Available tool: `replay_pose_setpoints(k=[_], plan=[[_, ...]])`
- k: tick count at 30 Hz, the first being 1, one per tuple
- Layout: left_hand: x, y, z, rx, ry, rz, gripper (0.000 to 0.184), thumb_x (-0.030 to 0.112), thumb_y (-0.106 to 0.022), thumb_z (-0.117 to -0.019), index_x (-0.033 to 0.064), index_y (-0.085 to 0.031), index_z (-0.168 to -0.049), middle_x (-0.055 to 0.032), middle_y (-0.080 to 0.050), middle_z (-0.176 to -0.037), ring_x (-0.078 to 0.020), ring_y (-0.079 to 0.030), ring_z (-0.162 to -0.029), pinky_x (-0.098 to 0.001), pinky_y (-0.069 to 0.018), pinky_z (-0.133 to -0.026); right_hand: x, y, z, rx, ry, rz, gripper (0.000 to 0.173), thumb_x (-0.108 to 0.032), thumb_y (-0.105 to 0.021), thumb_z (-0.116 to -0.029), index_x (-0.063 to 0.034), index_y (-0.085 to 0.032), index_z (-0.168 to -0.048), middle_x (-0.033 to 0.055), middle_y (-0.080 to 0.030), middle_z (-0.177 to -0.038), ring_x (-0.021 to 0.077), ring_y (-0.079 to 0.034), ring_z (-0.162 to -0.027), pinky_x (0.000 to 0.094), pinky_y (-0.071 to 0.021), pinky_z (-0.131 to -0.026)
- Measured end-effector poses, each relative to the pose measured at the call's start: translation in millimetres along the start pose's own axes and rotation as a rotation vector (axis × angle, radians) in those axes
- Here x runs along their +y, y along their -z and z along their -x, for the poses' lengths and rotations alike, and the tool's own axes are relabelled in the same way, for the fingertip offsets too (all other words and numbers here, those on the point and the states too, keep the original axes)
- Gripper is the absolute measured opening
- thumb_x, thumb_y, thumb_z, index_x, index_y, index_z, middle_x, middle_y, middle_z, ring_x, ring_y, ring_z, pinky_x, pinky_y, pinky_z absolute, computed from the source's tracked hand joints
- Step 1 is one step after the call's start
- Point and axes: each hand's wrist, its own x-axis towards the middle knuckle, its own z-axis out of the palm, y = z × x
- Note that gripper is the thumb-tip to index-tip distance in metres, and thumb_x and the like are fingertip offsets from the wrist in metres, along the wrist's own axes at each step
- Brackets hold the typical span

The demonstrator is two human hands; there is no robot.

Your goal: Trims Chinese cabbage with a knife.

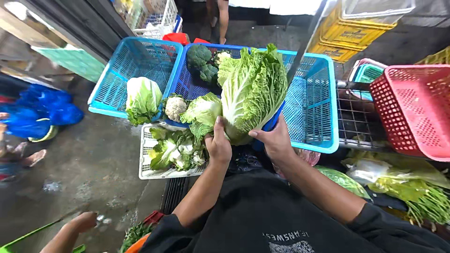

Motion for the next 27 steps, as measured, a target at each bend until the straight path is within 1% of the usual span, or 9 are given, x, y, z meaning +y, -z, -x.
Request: replay_pose_setpoints(k=[4, 9, 13, 15, 17, 19, 21, 24, 27], plan=[[16, 2, -5, 0.023, 0.006, 0.073, 0.033, 0.03, -0.053, -0.1062, 0.0054, -0.062, -0.126, -0.0092, -0.072, -0.113, -0.0199, -0.07, -0.107, -0.0457, -0.0583, -0.096, -6, -15, -12, 0.025, 0.025, -0.018, 0.084, -0.018, -0.094, -0.0684, -0.011, -0.046, -0.137, 0.0034, -0.068, -0.116, 0.0146, -0.07, -0.105, 0.0357, -0.0628, -0.089], [36, 14, -2, 0.104, 0.014, 0.197, 0.038, 0.03, -0.057, -0.104, 0.0029, -0.06, -0.13, -0.015, -0.069, -0.123, -0.0268, -0.067, -0.116, -0.0528, -0.0547, -0.102, -7, -27, -21, 0.033, -0.005, -0.085, 0.084, -0.031, -0.095, -0.0684, -0.0097, -0.047, -0.134, 0.0057, -0.069, -0.109, 0.0173, -0.071, -0.097, 0.0387, -0.0639, -0.083], [42, 35, 10, 0.186, 0.039, 0.17, 0.032, 0.023, -0.056, -0.1036, -0.0015, -0.062, -0.123, -0.0159, -0.071, -0.116, -0.0261, -0.068, -0.111, -0.0504, -0.056, -0.099, 0, -36, -4, 0.081, -0.016, -0.12, 0.089, -0.031, -0.096, -0.0649, -0.0014, -0.045, -0.132, 0.0089, -0.068, -0.104, 0.0178, -0.072, -0.091, 0.0381, -0.0642, -0.081], [40, 46, 19, 0.157, 0.069, 0.152, 0.039, 0.026, -0.063, -0.0984, -0.0061, -0.06, -0.121, -0.0169, -0.071, -0.112, -0.0245, -0.069, -0.108, -0.0474, -0.0569, -0.098, 2, -39, 8, 0.066, -0.035, -0.082, 0.094, -0.029, -0.095, -0.0634, 0.0004, -0.04, -0.134, 0.008, -0.067, -0.106, 0.0147, -0.071, -0.094, 0.0346, -0.0637, -0.082], [36, 54, 29, 0.068, 0.137, 0.12, 0.051, 0.032, -0.066, -0.0944, -0.0076, -0.06, -0.125, -0.0163, -0.07, -0.116, -0.0213, -0.068, -0.112, -0.043, -0.0554, -0.102, 2, -41, 20, 0.029, -0.062, -0.041, 0.096, -0.03, -0.095, -0.0612, 0.0001, -0.039, -0.133, 0.0053, -0.067, -0.108, 0.011, -0.071, -0.095, 0.0309, -0.0633, -0.083], [36, 61, 35, -0.016, 0.204, 0.107, 0.048, 0.032, -0.055, -0.1024, -0.0046, -0.056, -0.134, -0.0151, -0.066, -0.126, -0.02, -0.063, -0.119, -0.0411, -0.052, -0.105, 5, -43, 27, -0.031, -0.081, -0.023, 0.098, -0.031, -0.096, -0.0607, 0.0006, -0.039, -0.134, 0.0048, -0.066, -0.109, 0.0103, -0.07, -0.096, 0.0296, -0.0628, -0.084], [40, 65, 36, 0.03, 0.228, 0.115, 0.045, 0.031, -0.048, -0.1071, -0.0032, -0.056, -0.135, -0.0155, -0.067, -0.125, -0.021, -0.064, -0.118, -0.0424, -0.0533, -0.103, 9, -43, 25, -0.091, -0.092, -0.013, 0.097, -0.034, -0.095, -0.0627, 0.0005, -0.039, -0.134, 0.0042, -0.067, -0.108, 0.0096, -0.071, -0.096, 0.029, -0.063, -0.084], [38, 69, 35, 0.199, 0.124, 0.09, 0.041, 0.028, -0.055, -0.1056, -0.0052, -0.06, -0.129, -0.0172, -0.069, -0.12, -0.0225, -0.067, -0.115, -0.0432, -0.0551, -0.102, 16, -50, 17, -0.145, -0.141, 0.039, 0.085, -0.033, -0.09, -0.0715, 0.0029, -0.044, -0.133, 0.0076, -0.068, -0.106, 0.0132, -0.071, -0.093, 0.0309, -0.0629, -0.082], [36, 77, 33, 0.258, -0.089, -0.01, 0.04, 0.023, -0.061, -0.1026, -0.0047, -0.058, -0.131, -0.0132, -0.068, -0.121, -0.0163, -0.065, -0.116, -0.038, -0.0535, -0.104, 20, -65, 18, -0.162, -0.166, 0.063, 0.066, -0.025, -0.086, -0.077, 0.0031, -0.049, -0.123, 0.0094, -0.069, -0.1, 0.0159, -0.071, -0.086, 0.0325, -0.0629, -0.078]])
